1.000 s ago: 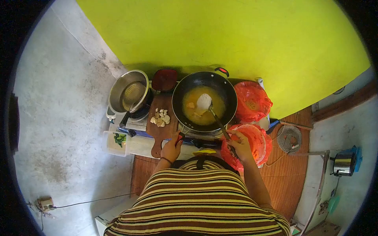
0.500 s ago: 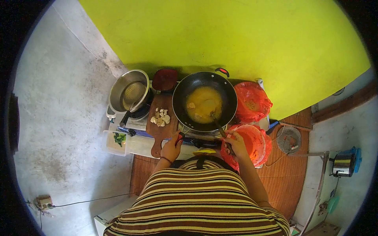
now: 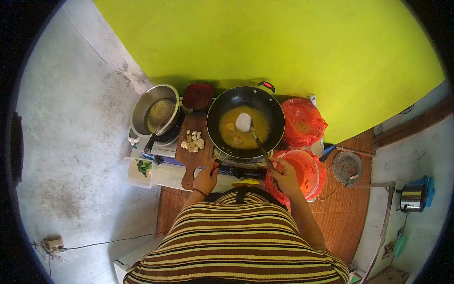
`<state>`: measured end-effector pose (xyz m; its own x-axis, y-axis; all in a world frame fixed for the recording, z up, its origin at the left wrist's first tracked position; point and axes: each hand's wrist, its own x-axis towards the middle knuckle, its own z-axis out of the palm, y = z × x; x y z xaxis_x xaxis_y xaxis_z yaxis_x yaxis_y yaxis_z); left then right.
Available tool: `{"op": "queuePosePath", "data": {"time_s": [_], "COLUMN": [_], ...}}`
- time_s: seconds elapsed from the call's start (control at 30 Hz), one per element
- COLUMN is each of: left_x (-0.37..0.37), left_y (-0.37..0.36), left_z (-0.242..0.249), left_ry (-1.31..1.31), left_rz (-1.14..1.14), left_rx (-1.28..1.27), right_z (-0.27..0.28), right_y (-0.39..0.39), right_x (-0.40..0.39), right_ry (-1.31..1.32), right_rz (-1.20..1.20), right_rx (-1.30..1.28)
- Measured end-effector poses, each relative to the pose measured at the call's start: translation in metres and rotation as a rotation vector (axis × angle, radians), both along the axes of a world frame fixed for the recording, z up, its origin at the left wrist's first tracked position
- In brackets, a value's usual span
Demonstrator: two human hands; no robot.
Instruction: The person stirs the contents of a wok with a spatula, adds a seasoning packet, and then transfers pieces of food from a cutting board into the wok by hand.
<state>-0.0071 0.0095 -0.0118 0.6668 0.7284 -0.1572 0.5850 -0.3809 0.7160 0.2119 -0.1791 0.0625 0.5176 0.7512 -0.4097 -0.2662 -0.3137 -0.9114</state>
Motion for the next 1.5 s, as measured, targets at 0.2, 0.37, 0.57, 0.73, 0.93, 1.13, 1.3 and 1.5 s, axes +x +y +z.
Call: {"op": "queuePosePath", "data": {"time_s": [0.2,0.37,0.57,0.73,0.93,1.13,1.3,1.5], "left_x": [0.001,0.000,0.001,0.000,0.000,0.001,0.001,0.000], "left_y": [0.000,0.000,0.000,-0.001,0.001,-0.001,-0.001,0.000], "left_z": [0.004,0.002,0.005,0.006,-0.001,0.010,0.009,0.001], "left_ry": [0.063,0.010,0.056,0.013,0.030,0.053,0.037,0.032], "left_rz": [-0.007,-0.012,0.002,-0.003,-0.015,-0.011,-0.009,-0.007], "left_rx": [0.014,0.034,0.025,0.033,0.020,0.019,0.014,0.012], "right_z": [-0.008,-0.019,-0.016,0.001,-0.007,-0.010,-0.019,-0.029], "right_y": [0.004,0.007,0.015,0.026,0.039,0.048,0.051,0.060], "right_x": [0.000,0.004,0.012,0.004,0.004,0.004,0.010,0.019], "right_ry": [-0.281,-0.038,0.353,0.339,0.229,-0.034,-0.415,-0.341], "right_rz": [-0.031,-0.063,-0.091,-0.081,-0.006,0.011,-0.060,-0.095], "right_rx": [-0.104,-0.095,0.019,0.037,0.049,0.026,-0.061,-0.102]}}
